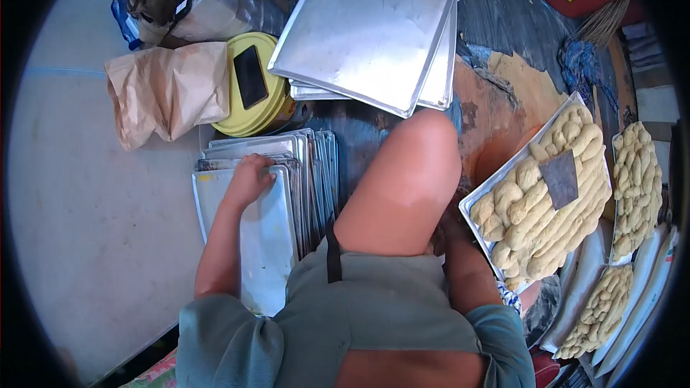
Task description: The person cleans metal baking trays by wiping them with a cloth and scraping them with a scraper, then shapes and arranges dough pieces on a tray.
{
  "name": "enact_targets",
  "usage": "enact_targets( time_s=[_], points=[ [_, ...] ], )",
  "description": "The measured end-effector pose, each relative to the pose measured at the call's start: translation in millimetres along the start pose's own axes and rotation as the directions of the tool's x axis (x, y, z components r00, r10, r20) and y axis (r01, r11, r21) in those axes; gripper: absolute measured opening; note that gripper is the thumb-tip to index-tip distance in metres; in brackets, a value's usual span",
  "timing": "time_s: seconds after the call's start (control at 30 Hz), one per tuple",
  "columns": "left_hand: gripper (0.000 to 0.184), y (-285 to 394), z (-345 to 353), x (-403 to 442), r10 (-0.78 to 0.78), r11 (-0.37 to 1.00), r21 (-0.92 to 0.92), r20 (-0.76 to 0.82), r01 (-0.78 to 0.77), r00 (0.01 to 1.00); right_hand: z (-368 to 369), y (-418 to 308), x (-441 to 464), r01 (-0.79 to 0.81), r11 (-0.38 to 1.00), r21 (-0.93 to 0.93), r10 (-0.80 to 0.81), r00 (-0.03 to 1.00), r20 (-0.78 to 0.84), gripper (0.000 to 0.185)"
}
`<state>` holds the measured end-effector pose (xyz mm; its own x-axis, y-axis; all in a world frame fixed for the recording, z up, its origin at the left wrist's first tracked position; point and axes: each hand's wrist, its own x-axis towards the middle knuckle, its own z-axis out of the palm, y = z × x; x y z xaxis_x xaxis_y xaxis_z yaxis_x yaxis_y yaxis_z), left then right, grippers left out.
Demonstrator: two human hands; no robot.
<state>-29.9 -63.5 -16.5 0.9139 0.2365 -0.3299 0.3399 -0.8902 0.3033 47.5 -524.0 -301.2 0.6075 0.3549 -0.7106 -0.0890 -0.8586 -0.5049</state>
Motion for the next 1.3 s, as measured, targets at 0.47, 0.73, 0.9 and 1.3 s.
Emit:
enact_targets(
  time_s=[0.47, 0.73, 0.9, 1.3],
  points=[
    [0.028, -6, 9, 9, 0.002, 1.000, 0.025, -0.028, -0.001, 1.000, -8, 4, 2, -0.015, 1.000, -0.005, 0.015, 1.000, 0.004, 0.042],
    [0.031, -5, 4, 11, 0.031, 0.996, 0.081, 0.023, -0.033, 0.999, -3, 4, -10, -0.009, 0.999, -0.037, 0.010, 1.000, 0.014, 0.039],
    [0.030, -5, -23, -8, -0.103, 0.970, -0.231, -0.120, 0.073, 0.987, -10, 29, -27, 0.041, 0.987, -0.153, -0.027, 0.995, 0.093, 0.038],
    [0.020, 100, -212, -65, 0.239, 0.933, -0.044, -0.666, -0.357, 0.707, -95, -46, -118, 0.309, 0.949, -0.065, -0.304, 0.950, 0.073, 0.016]
  ],
)
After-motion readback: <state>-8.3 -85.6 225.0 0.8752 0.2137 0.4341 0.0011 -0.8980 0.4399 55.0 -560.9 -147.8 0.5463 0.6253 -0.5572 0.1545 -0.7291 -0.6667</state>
